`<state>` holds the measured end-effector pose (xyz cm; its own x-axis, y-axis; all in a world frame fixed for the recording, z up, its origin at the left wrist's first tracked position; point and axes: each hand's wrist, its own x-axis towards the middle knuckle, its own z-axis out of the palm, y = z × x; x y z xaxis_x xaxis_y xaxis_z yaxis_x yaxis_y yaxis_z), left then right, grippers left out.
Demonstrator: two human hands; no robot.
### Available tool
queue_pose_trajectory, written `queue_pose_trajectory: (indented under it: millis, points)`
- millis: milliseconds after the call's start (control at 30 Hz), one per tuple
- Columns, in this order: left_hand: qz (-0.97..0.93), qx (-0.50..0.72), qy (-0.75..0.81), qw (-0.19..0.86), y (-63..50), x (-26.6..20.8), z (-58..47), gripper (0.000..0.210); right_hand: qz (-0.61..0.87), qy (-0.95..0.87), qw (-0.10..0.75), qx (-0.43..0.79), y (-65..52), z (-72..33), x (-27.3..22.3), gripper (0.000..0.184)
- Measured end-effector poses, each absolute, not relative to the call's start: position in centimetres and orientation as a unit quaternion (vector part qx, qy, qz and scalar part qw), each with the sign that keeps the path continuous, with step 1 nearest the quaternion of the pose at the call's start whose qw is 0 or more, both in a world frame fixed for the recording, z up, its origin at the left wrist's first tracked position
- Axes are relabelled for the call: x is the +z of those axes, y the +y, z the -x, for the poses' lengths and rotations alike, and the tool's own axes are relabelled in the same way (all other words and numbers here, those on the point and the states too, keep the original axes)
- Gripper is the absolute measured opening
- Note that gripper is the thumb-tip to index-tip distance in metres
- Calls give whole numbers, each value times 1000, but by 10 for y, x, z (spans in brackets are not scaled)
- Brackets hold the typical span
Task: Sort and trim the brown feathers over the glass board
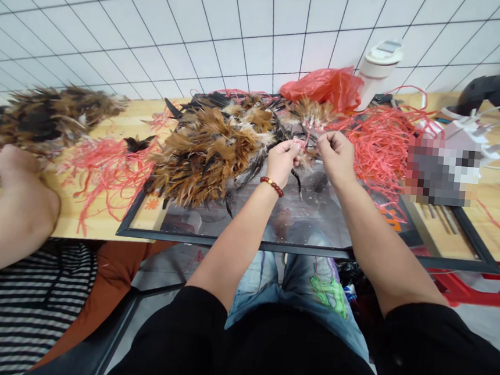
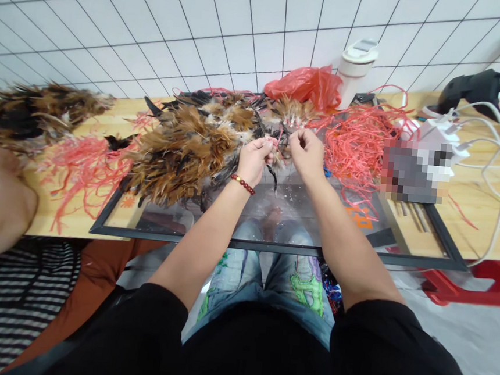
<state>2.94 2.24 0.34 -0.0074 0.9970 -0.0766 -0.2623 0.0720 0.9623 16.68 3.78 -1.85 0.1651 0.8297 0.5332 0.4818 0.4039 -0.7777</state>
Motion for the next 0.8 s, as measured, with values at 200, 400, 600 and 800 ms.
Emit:
queue_pose_trajectory:
  millis: [200,400,600,800]
  points:
    - [-537,509,495,455,31,-16,-32,14,468,-721,503,84,27,-161,-12,21]
    - [-656,470,502,310,24,-15,-27,21,522,-715,458,78,23,-157,-6,11]
    - [-622,460,538,336,27,-14,-23,18,472,-481,524,520,27,-155,4,17]
    - [-467,488,517,525,28,-7,-26,17,415,-352,575,610,30,-168,10,38]
